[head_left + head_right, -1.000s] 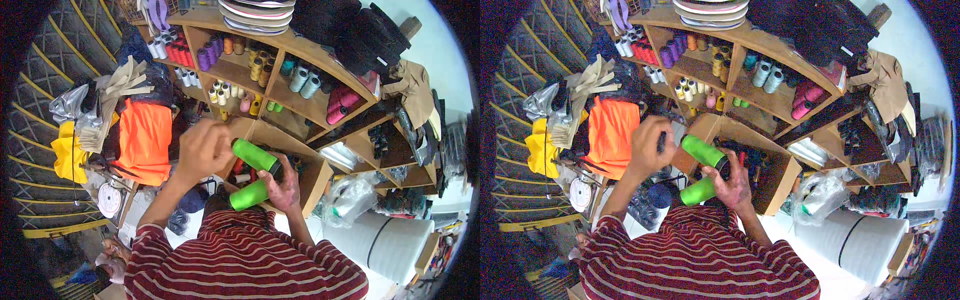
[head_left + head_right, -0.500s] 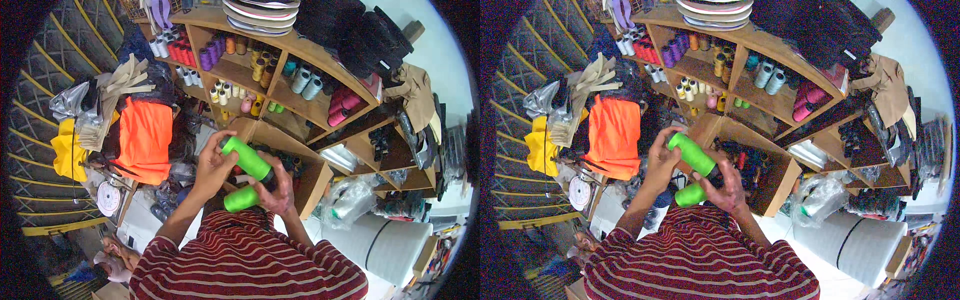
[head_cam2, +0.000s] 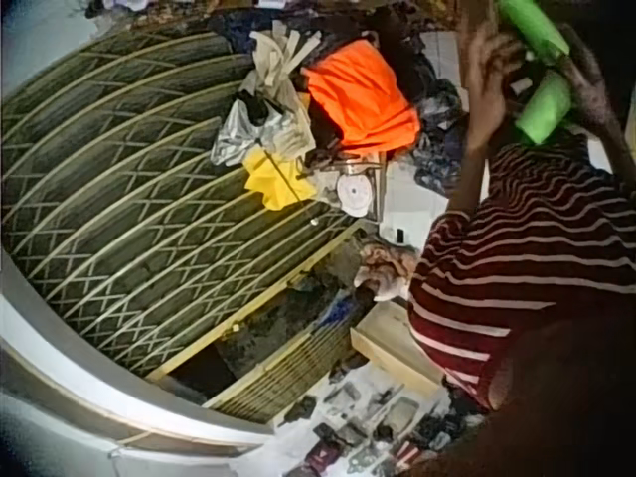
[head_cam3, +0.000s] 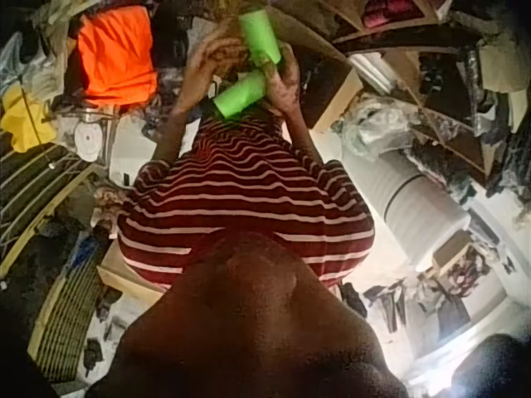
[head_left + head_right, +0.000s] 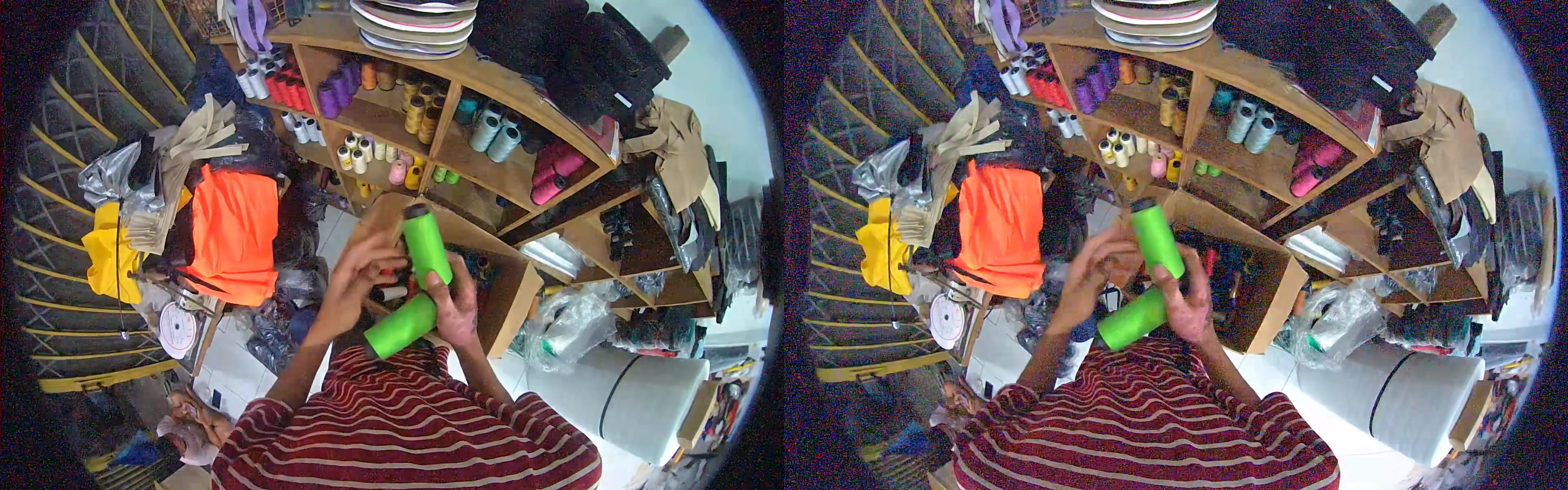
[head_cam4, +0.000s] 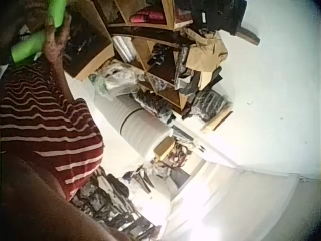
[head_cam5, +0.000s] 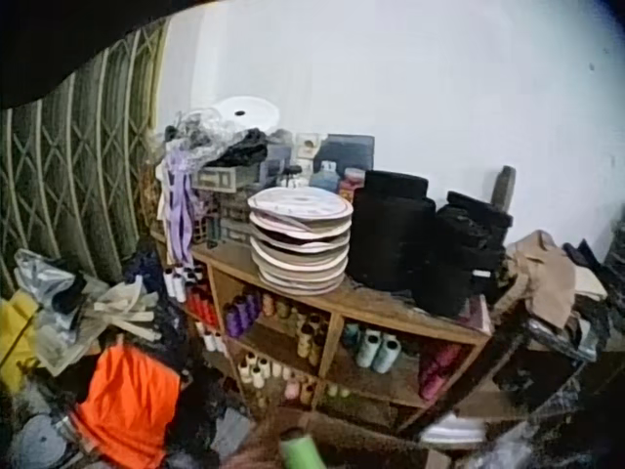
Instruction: The person sorts through a cardboard box filled with various colored thread spools. They pick up spools of different colors, including red, yellow, white, light blue, green, and blue, inspecting them briefly before placing them onto a wooden shelf. The person handles the spools one by one, organizing them into the available compartments on the shelf.
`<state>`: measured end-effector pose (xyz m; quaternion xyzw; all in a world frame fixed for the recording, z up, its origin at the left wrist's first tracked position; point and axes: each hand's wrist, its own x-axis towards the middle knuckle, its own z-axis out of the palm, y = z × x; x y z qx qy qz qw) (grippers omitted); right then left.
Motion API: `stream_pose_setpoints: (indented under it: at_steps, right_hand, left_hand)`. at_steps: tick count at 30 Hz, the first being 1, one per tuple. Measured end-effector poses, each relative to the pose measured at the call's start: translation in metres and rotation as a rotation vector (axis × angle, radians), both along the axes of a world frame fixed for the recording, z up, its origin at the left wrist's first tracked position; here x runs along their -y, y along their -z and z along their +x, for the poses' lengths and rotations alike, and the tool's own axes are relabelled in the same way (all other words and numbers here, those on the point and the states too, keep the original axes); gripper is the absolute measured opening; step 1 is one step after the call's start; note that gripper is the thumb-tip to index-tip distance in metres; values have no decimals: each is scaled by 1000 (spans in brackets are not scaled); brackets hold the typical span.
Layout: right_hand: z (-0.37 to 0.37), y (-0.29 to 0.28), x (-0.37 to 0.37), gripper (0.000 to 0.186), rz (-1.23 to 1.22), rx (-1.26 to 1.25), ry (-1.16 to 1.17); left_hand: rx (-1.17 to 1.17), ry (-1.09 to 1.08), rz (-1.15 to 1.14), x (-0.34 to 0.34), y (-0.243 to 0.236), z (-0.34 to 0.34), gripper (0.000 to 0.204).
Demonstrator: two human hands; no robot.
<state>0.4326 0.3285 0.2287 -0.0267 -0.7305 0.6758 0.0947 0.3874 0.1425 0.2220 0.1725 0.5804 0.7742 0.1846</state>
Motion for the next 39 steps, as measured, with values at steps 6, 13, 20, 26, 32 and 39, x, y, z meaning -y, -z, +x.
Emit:
stream_pose_setpoints:
  at_steps: [6,13,20,26,32,39]
  right_hand:
    - [1,27,1,33,5,142,373]
    - [25,117,-12,44,-941,538,434]
    - [21,147,-79,65,-768,459,19]
    - [-75,213,-127,82,-578,392,217]
    - [-201,384,-213,64,-1163,372,-34]
    - [-270,430,-206,51,-1365,233,-409]
  left_hand:
    - [-359,-180,-473,-33,33,58,60]
    - [196,-365,-176,-49,72,52,33]
    - [178,-301,-233,-42,86,37,44]
    - [239,-318,-229,-50,121,62,58]
    - [358,-292,-273,-62,135,80,61]
    - [330,-340,-382,-52,172,91,63]
